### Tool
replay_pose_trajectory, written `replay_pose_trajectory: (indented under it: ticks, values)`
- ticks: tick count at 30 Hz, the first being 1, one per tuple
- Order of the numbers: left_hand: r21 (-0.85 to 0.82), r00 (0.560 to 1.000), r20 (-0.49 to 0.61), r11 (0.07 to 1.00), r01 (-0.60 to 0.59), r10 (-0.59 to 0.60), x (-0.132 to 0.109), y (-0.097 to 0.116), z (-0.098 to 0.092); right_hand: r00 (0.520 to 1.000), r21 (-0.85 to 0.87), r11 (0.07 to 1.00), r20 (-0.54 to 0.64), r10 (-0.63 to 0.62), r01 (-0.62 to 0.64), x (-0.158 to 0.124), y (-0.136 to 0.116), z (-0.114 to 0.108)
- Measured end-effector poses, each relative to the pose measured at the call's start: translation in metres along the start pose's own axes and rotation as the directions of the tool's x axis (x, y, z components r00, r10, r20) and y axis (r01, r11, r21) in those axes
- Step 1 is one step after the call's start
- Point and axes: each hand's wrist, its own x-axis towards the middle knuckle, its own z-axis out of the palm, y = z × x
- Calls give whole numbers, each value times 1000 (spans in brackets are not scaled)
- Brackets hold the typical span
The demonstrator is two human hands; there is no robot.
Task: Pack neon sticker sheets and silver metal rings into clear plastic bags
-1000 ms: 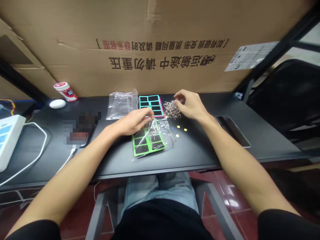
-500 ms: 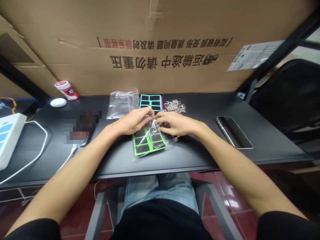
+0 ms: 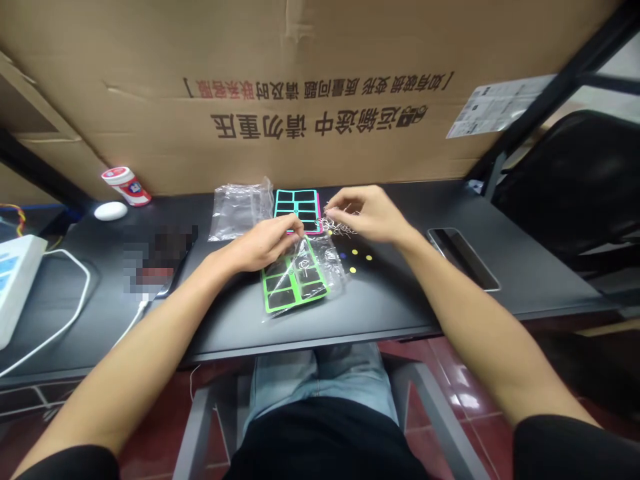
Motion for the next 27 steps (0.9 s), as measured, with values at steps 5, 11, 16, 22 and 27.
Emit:
replay_pose_trajectory:
  ticks: [5, 11, 16, 22, 27]
  values:
    - [-8, 1000, 5, 1000, 7, -7, 0, 0, 0, 981, -162, 982, -179, 72, -101, 4, 23, -10]
    - [-9, 1000, -3, 1000, -2, 2, 1, 2, 0, 986, -374, 923, -163, 35, -94, 4, 39, -8]
    - [-3, 1000, -1, 1000, 22, -22, 1, 4, -1, 988, -110, 982, 42, -147, 150, -3, 5, 3]
    - [1, 1000, -6, 1000, 22, -22, 0, 3, 0, 819, 51, 952, 498, -285, 301, -11, -16, 35]
    - [10, 1000, 1, 1000, 6, -6, 1, -1, 2, 789, 5, 962, 572, -227, 273, -9, -13, 41]
